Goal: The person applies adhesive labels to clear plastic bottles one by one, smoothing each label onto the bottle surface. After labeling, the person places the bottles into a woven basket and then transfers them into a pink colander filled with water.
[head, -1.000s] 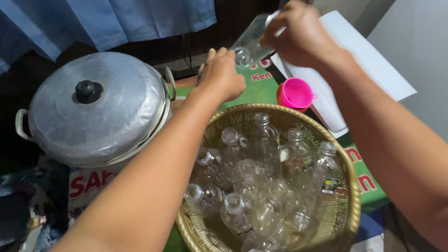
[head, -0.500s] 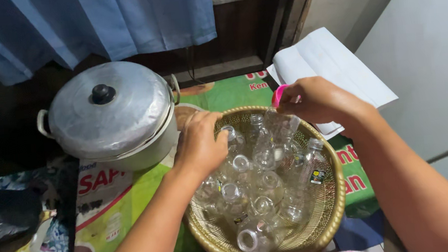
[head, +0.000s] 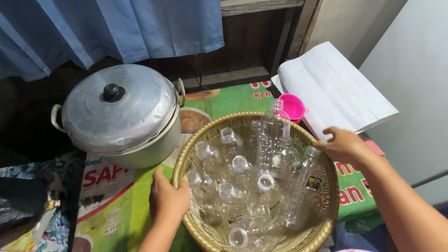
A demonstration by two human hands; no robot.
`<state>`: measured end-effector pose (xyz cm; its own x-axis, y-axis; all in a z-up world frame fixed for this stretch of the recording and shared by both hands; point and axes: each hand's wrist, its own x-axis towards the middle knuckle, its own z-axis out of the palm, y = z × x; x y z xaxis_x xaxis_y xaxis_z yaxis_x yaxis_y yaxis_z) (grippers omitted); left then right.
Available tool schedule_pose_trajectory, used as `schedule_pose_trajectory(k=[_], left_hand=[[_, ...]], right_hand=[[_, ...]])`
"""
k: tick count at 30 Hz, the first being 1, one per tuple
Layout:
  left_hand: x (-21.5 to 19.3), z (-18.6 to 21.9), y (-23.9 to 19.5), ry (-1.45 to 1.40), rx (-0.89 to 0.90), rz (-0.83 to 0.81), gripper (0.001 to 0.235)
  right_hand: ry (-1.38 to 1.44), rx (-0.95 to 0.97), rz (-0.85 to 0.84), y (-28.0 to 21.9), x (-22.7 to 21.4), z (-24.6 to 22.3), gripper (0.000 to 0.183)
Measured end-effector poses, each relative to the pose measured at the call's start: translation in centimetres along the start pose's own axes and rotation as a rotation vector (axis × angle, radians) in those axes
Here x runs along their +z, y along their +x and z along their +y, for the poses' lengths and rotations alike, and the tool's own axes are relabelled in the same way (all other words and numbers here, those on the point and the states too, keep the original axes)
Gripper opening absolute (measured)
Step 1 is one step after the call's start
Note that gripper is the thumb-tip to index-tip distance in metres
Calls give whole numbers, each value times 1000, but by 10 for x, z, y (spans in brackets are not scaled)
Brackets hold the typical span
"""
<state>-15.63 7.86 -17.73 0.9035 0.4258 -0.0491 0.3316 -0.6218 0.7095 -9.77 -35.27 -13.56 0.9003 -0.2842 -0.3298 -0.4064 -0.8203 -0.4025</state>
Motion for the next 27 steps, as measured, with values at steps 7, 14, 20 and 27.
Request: schedule_pose_trajectory(k=[7, 14, 20, 27], left_hand=[[16, -31, -16, -604, -440, -260, 41], [15, -37, -16, -686, -403, -161, 30], [-24, -67, -12, -662, -434, -12, 32], [-103, -130, -51, -666, -578, 114, 37]], right_hand=[[383, 151, -123, 7, 33, 28, 40], [275, 79, -45, 8, 26, 3, 33], [333, 14, -212, -14, 22, -48, 32], [357, -129, -444, -52, 55, -124, 35]])
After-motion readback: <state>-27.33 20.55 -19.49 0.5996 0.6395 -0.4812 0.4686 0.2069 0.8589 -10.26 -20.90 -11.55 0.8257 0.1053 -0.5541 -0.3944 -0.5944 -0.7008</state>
